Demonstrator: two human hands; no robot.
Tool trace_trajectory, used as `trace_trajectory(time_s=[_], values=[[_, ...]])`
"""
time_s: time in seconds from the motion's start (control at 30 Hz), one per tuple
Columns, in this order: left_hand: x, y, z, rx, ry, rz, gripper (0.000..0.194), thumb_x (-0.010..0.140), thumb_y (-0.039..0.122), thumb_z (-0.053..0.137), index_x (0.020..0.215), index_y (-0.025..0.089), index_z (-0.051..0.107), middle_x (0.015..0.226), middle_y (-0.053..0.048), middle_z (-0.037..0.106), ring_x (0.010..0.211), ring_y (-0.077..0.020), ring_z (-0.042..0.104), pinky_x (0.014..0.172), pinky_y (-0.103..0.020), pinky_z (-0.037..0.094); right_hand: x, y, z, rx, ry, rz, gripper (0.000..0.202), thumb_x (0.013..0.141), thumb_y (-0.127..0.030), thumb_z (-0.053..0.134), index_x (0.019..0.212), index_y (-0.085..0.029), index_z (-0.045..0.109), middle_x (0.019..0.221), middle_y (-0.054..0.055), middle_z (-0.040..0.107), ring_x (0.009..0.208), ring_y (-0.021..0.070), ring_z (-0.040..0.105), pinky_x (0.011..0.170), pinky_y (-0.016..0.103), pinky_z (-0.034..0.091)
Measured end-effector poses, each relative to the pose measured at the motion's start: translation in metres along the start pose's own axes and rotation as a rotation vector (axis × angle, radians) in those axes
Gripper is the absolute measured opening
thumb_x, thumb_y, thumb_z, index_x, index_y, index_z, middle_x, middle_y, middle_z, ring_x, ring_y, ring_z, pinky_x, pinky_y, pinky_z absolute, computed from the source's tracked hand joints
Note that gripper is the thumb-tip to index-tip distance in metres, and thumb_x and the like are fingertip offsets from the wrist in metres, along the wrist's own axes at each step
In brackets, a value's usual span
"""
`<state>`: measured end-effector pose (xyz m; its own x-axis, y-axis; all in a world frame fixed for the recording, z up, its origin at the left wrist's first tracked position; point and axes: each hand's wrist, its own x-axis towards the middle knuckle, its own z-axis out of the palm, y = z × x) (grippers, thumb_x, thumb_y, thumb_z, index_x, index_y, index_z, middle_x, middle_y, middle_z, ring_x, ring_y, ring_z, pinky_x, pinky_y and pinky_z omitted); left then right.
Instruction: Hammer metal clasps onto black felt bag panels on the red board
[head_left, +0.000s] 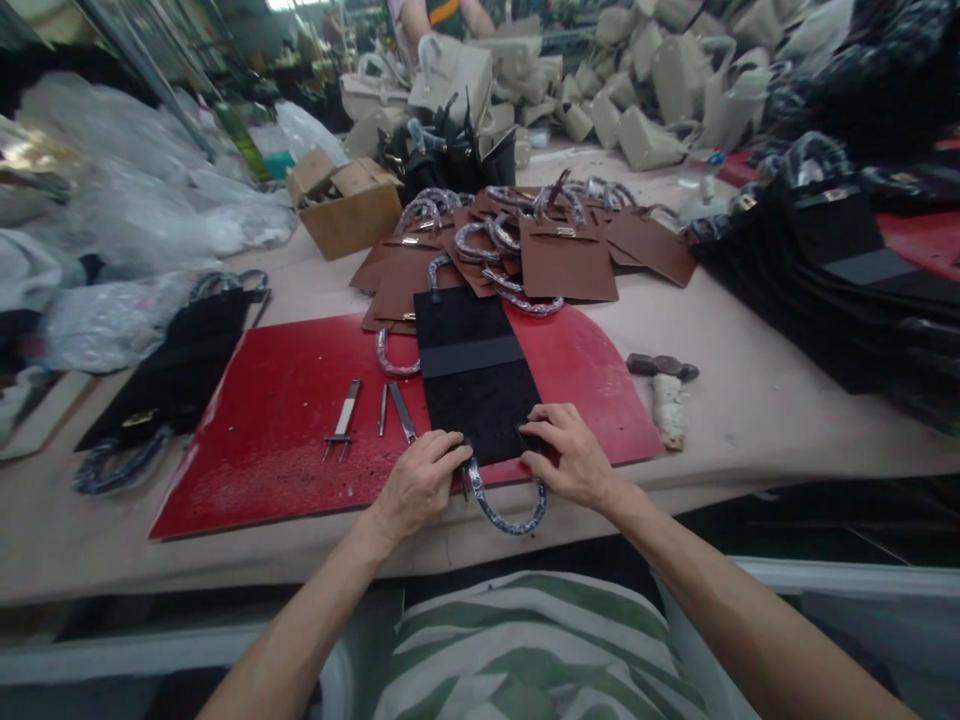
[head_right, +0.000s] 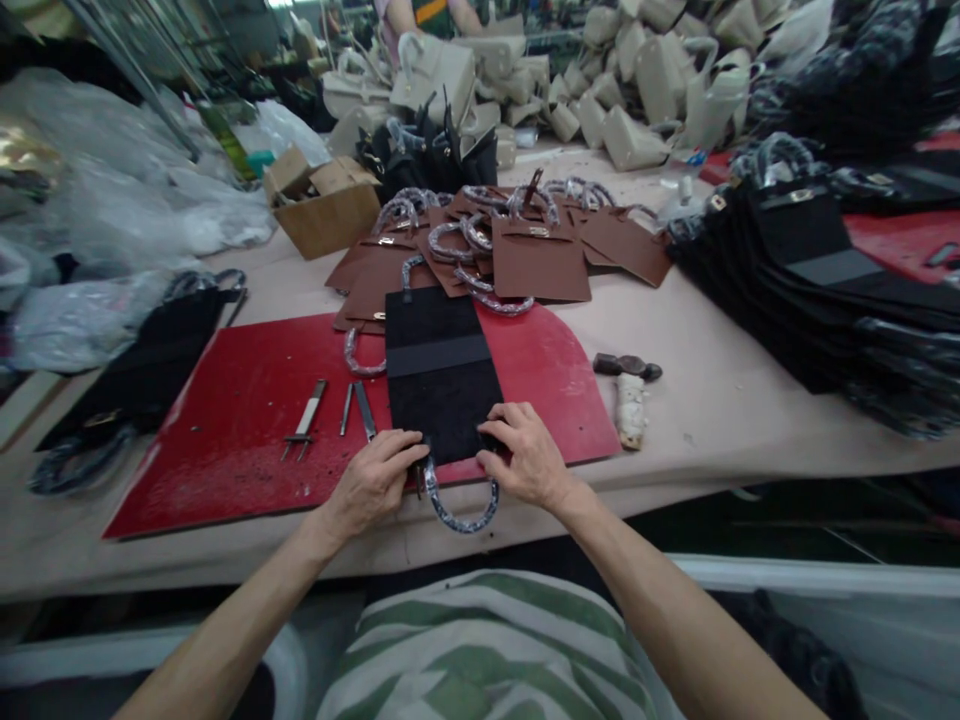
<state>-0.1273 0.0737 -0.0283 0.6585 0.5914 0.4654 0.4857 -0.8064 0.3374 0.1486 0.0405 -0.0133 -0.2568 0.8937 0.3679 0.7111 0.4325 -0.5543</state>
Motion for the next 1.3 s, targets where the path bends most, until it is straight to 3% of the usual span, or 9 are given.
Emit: trace_trajectory(time_s=[0.13,0.27,0.43,0.6,0.83,0.97,1.07,1.2,1.3], values=[[0.002,0.003,-0.005,-0.086,0.064,-0.165,0.037,0.092,0.007,0.043,0.117,0.02,0.067,0.12,-0.011,0.069,0.114,-0.0219,0.063,0.1,-0.039,0.053,-0.001,-0.003,0.003,-0.043,-0.012,-0.013,0.029,0.086,-0.028,0.063,0.112,-0.016,0.069,0.117,0.013,0.06,0.106,0.0281,0.052,0.094,0.046,0.047],[0.012,-0.013,-0.029,0.076,0.194,-0.576,0.025,0.094,0.021,0.047,0.101,0.019,0.071,0.098,-0.009,0.073,0.094,-0.0217,0.069,0.089,-0.034,0.053,-0.001,-0.001,0.004,-0.053,-0.003,-0.025,0.027,0.086,-0.027,0.063,0.11,-0.016,0.069,0.115,0.013,0.06,0.105,0.0282,0.053,0.093,0.045,0.047],[0.027,-0.054,-0.064,0.203,0.036,-1.043,0.024,0.087,0.035,0.056,0.086,0.019,0.074,0.085,-0.01,0.076,0.083,-0.0258,0.071,0.075,-0.032,0.05,0.001,0.005,0.007,-0.073,0.015,-0.038,0.027,0.087,-0.03,0.062,0.11,-0.018,0.07,0.114,0.013,0.061,0.104,0.029,0.054,0.09,0.046,0.048],[0.051,-0.057,-0.06,0.266,-0.276,-1.088,0.042,0.082,0.056,0.061,0.07,0.018,0.072,0.08,-0.019,0.075,0.087,-0.0346,0.072,0.074,-0.037,0.05,0.001,0.007,0.01,-0.071,0.033,-0.057,0.026,0.088,-0.029,0.061,0.109,-0.019,0.069,0.113,0.012,0.061,0.103,0.0286,0.054,0.089,0.046,0.048],[0.076,-0.043,-0.044,0.338,-0.364,-1.122,0.032,0.076,0.047,0.067,0.068,0.017,0.071,0.076,-0.021,0.073,0.092,-0.0382,0.073,0.073,-0.039,0.054,-0.001,0.004,0.009,-0.084,0.012,-0.038,0.026,0.087,-0.028,0.062,0.11,-0.016,0.067,0.114,0.012,0.061,0.103,0.0279,0.053,0.092,0.045,0.046],[0.07,-0.048,-0.044,0.092,-0.328,-1.22,0.027,0.075,0.037,0.066,0.057,0.017,0.065,0.053,-0.014,0.066,0.064,-0.0309,0.071,0.055,-0.033,0.051,-0.001,0.004,0.009,-0.083,0.008,-0.029,0.026,0.087,-0.028,0.063,0.11,-0.018,0.068,0.115,0.012,0.061,0.104,0.0281,0.053,0.093,0.045,0.046],[0.059,-0.045,-0.046,-0.342,-0.148,-1.326,0.025,0.077,0.034,0.067,0.061,0.016,0.061,0.051,-0.008,0.064,0.049,-0.0209,0.065,0.044,-0.025,0.046,-0.002,0.004,0.008,-0.075,0.008,-0.026,0.027,0.086,-0.028,0.064,0.111,-0.016,0.068,0.117,0.013,0.061,0.105,0.0282,0.053,0.094,0.046,0.045],[0.048,-0.032,-0.045,-0.997,0.153,-1.309,0.021,0.074,0.027,0.075,0.079,0.015,0.058,0.067,-0.004,0.07,0.053,-0.0151,0.067,0.05,-0.023,0.054,-0.003,0.003,0.008,-0.069,0.006,-0.004,0.028,0.085,-0.027,0.065,0.111,-0.015,0.069,0.117,0.013,0.061,0.105,0.0282,0.053,0.095,0.045,0.045],[0.047,-0.017,-0.036,-1.245,0.301,-1.218,0.033,0.071,0.025,0.08,0.093,0.015,0.058,0.072,-0.003,0.072,0.061,-0.015,0.071,0.059,-0.025,0.059,-0.003,0.003,0.008,-0.065,0.006,-0.004,0.028,0.085,-0.027,0.065,0.111,-0.016,0.069,0.117,0.013,0.062,0.105,0.0282,0.053,0.094,0.046,0.046]])
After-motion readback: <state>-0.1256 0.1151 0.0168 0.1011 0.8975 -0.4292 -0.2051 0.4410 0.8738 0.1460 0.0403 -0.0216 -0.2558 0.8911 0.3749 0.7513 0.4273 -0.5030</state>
